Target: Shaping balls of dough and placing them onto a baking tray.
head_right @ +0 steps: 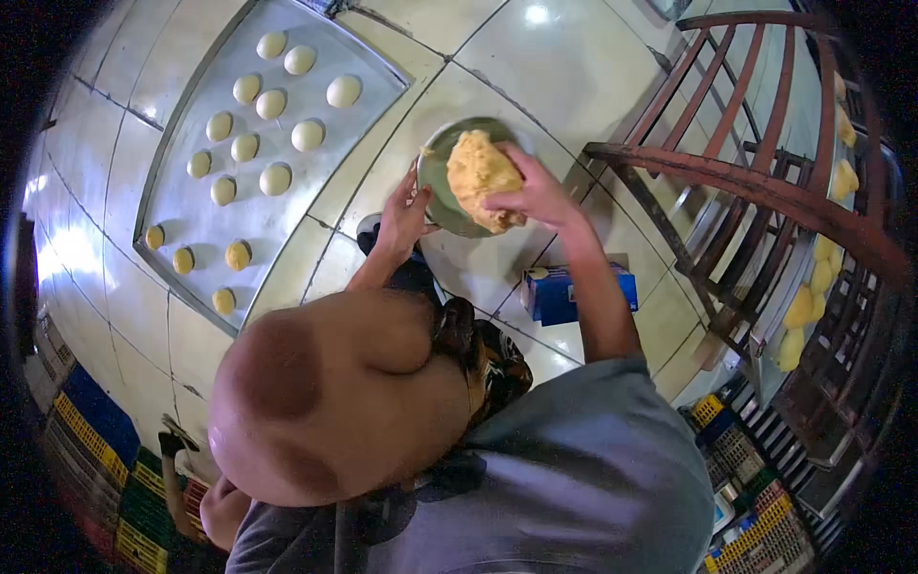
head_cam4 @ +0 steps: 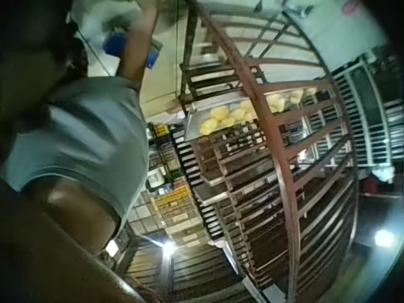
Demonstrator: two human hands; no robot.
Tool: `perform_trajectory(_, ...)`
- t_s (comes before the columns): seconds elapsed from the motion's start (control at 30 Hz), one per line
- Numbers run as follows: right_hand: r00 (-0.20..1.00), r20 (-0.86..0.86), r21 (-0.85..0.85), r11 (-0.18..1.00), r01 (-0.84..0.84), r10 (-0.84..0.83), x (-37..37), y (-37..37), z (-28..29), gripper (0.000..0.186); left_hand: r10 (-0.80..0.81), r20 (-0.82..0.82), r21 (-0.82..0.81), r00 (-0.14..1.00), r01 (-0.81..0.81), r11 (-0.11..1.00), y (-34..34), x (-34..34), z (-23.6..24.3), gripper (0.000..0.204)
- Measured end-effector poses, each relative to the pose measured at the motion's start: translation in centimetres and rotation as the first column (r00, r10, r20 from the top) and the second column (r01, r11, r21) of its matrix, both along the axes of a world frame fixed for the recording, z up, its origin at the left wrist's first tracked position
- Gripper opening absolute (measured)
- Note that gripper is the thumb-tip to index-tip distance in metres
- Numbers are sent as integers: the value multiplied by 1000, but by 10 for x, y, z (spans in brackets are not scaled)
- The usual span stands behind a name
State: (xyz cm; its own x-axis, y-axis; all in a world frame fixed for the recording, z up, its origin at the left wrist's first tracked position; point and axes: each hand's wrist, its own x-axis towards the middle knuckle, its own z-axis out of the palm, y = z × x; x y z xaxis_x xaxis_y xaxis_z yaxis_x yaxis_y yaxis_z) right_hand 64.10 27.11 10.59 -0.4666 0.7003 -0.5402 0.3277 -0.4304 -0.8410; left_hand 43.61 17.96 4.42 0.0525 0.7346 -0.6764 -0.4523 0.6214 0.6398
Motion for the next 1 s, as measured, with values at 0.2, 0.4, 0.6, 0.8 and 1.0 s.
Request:
perform_trajectory(0.2,930,245,536,838,105,-273,-21,-36,79,58,-18,-54,-76,998,14,997,-16,-13,-11,55)
perform_trajectory(0.4,873,439,750,622,-225,-214,-49,-83,-4,50,2,-53,-52,999,-5,999,-16,-5,-7,56)
perform_trajectory(0.6,803,563,601,763,-239,-192,-39,-104,-54,39,-91,-151,-116,984,73,991,-42,-13,-17,60)
perform_trajectory(0.8,563,819,336,888,-314,-111,-28,-81,-55,23,-131,-262,-113,956,104,988,-61,-35,-18,57)
perform_trajectory(1.0,595,778,456,833,-314,-202,-33,-80,-73,12,81,-251,-207,965,-135,969,-99,-66,-15,46)
